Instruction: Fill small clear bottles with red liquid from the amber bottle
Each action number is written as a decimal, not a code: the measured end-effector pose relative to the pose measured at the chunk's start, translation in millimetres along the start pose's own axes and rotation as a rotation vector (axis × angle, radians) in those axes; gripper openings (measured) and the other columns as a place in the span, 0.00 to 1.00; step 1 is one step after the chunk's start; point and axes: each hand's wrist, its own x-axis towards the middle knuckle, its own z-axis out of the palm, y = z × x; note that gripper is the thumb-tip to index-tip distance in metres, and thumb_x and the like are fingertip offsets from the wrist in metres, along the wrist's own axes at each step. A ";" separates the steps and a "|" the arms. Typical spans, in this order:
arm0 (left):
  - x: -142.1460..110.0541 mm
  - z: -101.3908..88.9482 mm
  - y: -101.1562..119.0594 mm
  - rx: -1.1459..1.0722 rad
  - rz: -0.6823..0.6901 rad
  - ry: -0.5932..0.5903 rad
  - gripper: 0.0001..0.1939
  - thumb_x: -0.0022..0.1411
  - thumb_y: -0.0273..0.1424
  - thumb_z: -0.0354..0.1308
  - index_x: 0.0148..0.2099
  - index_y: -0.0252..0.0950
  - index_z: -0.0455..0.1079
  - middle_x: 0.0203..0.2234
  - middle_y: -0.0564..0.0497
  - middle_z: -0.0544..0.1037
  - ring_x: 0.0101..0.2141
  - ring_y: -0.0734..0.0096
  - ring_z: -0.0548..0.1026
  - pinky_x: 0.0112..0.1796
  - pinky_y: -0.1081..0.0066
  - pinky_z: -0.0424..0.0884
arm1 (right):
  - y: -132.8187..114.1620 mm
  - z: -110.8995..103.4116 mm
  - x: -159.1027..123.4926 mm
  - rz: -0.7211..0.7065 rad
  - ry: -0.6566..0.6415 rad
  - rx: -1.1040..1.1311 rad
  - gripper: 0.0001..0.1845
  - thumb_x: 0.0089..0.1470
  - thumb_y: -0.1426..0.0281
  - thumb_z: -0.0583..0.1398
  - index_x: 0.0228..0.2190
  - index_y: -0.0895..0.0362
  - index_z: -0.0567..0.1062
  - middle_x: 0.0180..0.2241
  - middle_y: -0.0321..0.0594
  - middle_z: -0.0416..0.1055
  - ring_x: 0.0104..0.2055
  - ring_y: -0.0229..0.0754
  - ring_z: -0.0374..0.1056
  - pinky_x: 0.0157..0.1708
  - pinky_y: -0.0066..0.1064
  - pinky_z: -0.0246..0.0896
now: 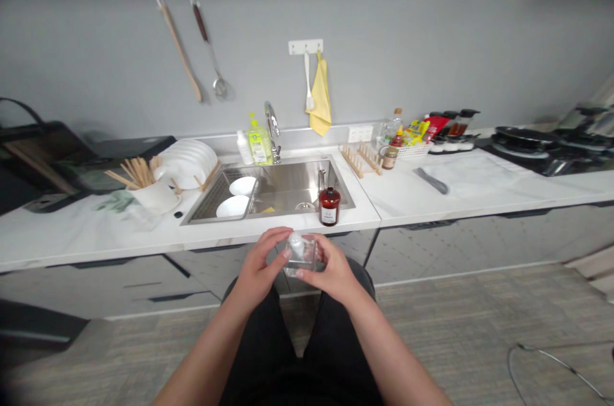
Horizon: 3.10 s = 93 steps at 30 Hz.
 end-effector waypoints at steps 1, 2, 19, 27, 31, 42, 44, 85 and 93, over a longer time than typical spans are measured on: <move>-3.7 -1.6 1.0 -0.029 -0.012 -0.019 0.18 0.79 0.47 0.63 0.61 0.46 0.84 0.61 0.39 0.82 0.63 0.47 0.80 0.69 0.40 0.73 | 0.7 5.2 -3.2 0.000 -0.030 -0.002 0.41 0.50 0.57 0.83 0.62 0.48 0.78 0.59 0.48 0.82 0.55 0.57 0.82 0.58 0.48 0.79; -8.0 -3.0 1.8 -0.064 -0.026 -0.040 0.18 0.79 0.46 0.63 0.60 0.44 0.85 0.60 0.39 0.83 0.63 0.48 0.80 0.68 0.42 0.74 | 1.1 9.7 -6.5 0.002 -0.060 -0.002 0.41 0.51 0.57 0.82 0.62 0.49 0.78 0.59 0.48 0.81 0.56 0.56 0.82 0.59 0.47 0.79; -40.5 -1.7 18.8 0.026 -0.001 -0.027 0.15 0.81 0.34 0.57 0.60 0.40 0.83 0.58 0.41 0.83 0.60 0.54 0.81 0.65 0.53 0.75 | -5.0 49.8 -31.4 0.081 0.042 0.067 0.37 0.45 0.65 0.82 0.56 0.52 0.81 0.51 0.45 0.86 0.50 0.54 0.85 0.53 0.44 0.81; -60.1 -6.7 25.7 0.006 -0.041 -0.105 0.13 0.81 0.36 0.59 0.60 0.42 0.82 0.59 0.41 0.82 0.61 0.53 0.80 0.64 0.53 0.76 | -17.1 36.3 -49.0 0.129 -0.084 0.074 0.41 0.44 0.67 0.83 0.59 0.53 0.82 0.52 0.44 0.87 0.50 0.53 0.84 0.53 0.41 0.80; -80.2 -11.8 35.2 -0.019 -0.056 -0.190 0.18 0.82 0.39 0.60 0.68 0.48 0.79 0.65 0.42 0.79 0.65 0.53 0.77 0.68 0.52 0.73 | -29.5 32.4 -61.8 0.144 -0.208 0.018 0.38 0.44 0.68 0.83 0.57 0.52 0.83 0.51 0.41 0.86 0.49 0.51 0.83 0.53 0.40 0.78; -128.8 2.0 12.7 -0.130 -0.151 0.115 0.13 0.66 0.41 0.78 0.45 0.39 0.84 0.46 0.43 0.86 0.47 0.55 0.85 0.51 0.59 0.81 | -12.6 59.8 -93.5 0.145 -0.211 -0.039 0.45 0.43 0.68 0.83 0.62 0.51 0.82 0.54 0.42 0.86 0.52 0.54 0.83 0.57 0.42 0.79; -128.3 4.5 9.0 -0.144 -0.157 0.140 0.15 0.63 0.42 0.79 0.43 0.38 0.82 0.44 0.43 0.85 0.45 0.56 0.84 0.48 0.60 0.81 | -6.4 62.8 -95.2 0.155 -0.185 -0.023 0.45 0.42 0.67 0.84 0.62 0.52 0.82 0.54 0.44 0.87 0.53 0.54 0.84 0.57 0.43 0.79; -131.2 9.2 6.3 -0.120 -0.201 -0.061 0.18 0.70 0.40 0.73 0.55 0.40 0.74 0.52 0.44 0.84 0.52 0.56 0.83 0.56 0.57 0.78 | 17.8 58.8 -118.3 0.155 -0.093 0.016 0.46 0.44 0.60 0.84 0.63 0.53 0.80 0.56 0.46 0.86 0.54 0.55 0.84 0.59 0.46 0.79; -126.7 3.6 13.8 -0.068 -0.186 -0.067 0.16 0.71 0.42 0.71 0.55 0.39 0.79 0.51 0.42 0.85 0.51 0.56 0.83 0.56 0.56 0.78 | 16.2 62.9 -115.9 0.161 -0.096 0.049 0.46 0.44 0.61 0.84 0.63 0.53 0.81 0.57 0.47 0.86 0.55 0.55 0.85 0.60 0.47 0.79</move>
